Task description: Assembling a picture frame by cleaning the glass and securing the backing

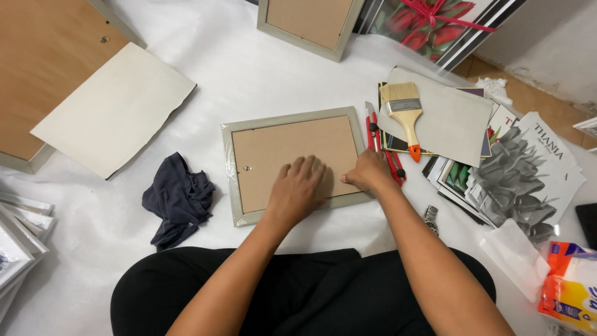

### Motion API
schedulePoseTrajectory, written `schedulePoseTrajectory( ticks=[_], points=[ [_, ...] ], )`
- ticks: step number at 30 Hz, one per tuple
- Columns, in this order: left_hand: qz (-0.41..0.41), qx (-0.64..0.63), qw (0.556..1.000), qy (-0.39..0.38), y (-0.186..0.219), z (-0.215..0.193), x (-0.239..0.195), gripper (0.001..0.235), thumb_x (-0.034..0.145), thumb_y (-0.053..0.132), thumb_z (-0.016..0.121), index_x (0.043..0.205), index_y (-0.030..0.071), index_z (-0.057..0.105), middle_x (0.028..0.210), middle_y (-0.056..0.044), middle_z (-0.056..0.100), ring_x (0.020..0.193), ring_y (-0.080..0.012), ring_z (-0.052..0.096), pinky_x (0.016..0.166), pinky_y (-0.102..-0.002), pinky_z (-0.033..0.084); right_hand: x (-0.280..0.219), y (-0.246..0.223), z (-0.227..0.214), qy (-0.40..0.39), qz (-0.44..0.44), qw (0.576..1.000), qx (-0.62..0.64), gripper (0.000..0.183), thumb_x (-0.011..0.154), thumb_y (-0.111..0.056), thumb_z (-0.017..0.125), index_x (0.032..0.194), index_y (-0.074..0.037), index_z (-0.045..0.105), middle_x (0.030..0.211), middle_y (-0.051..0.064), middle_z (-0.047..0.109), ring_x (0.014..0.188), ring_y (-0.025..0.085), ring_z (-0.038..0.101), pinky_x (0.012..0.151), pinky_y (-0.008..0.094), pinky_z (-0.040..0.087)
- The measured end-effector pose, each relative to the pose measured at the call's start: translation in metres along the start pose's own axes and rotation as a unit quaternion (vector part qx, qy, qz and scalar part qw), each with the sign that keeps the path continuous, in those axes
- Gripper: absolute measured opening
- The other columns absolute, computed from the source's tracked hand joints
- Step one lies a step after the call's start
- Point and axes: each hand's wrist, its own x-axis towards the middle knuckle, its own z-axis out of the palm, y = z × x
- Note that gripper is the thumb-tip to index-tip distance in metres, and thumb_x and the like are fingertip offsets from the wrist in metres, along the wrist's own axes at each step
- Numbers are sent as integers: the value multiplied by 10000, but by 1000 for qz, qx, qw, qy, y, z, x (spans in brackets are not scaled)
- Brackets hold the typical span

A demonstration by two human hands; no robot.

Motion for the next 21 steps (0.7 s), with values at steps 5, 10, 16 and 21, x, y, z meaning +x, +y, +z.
schedulePoseTrajectory(
  ticks=[5, 10, 16, 21],
  points=[
    [58, 63, 996, 27, -5, 59, 20, 634, 889, 441, 700, 1409, 134, 505, 1415, -173, 484, 1359, -356, 456, 1092, -476, 382, -5, 0, -1, 9, -10, 1000, 2, 890, 677, -208, 902, 1352, 192, 482, 1345, 383, 507, 1282, 541, 539, 1047, 572, 480],
    [91, 145, 981, 96, -3, 91, 23, 447, 972, 306, 540, 1310, 19, 595, 1305, -238, 595, 1282, -406, 551, 1025, -467, 467, -11, 3, -6, 5, -38, 999, 13, 799, 707, -229, 821, 1308, 207, 527, 1320, 410, 545, 1314, 533, 518, 1092, 576, 449],
    [117, 174, 950, 232, 0, 129, 21, 388, 912, 191, 525, 1209, -48, 599, 1150, -338, 654, 1098, -500, 674, 898, -515, 578, -12, 32, -7, -13, 36, 998, 54, 337, 798, -250, 665, 719, 76, 697, 518, 180, 649, 391, 272, 644, 437, 389, 533],
    [118, 161, 958, 206, 7, 132, 17, 462, 953, 142, 423, 1377, -36, 468, 1223, -411, 589, 1135, -569, 627, 943, -592, 528, -38, 31, 9, -269, 143, 943, 131, 349, 901, -234, 576, 992, 89, 669, 823, 240, 708, 732, 327, 772, 642, 457, 628]
  ],
)
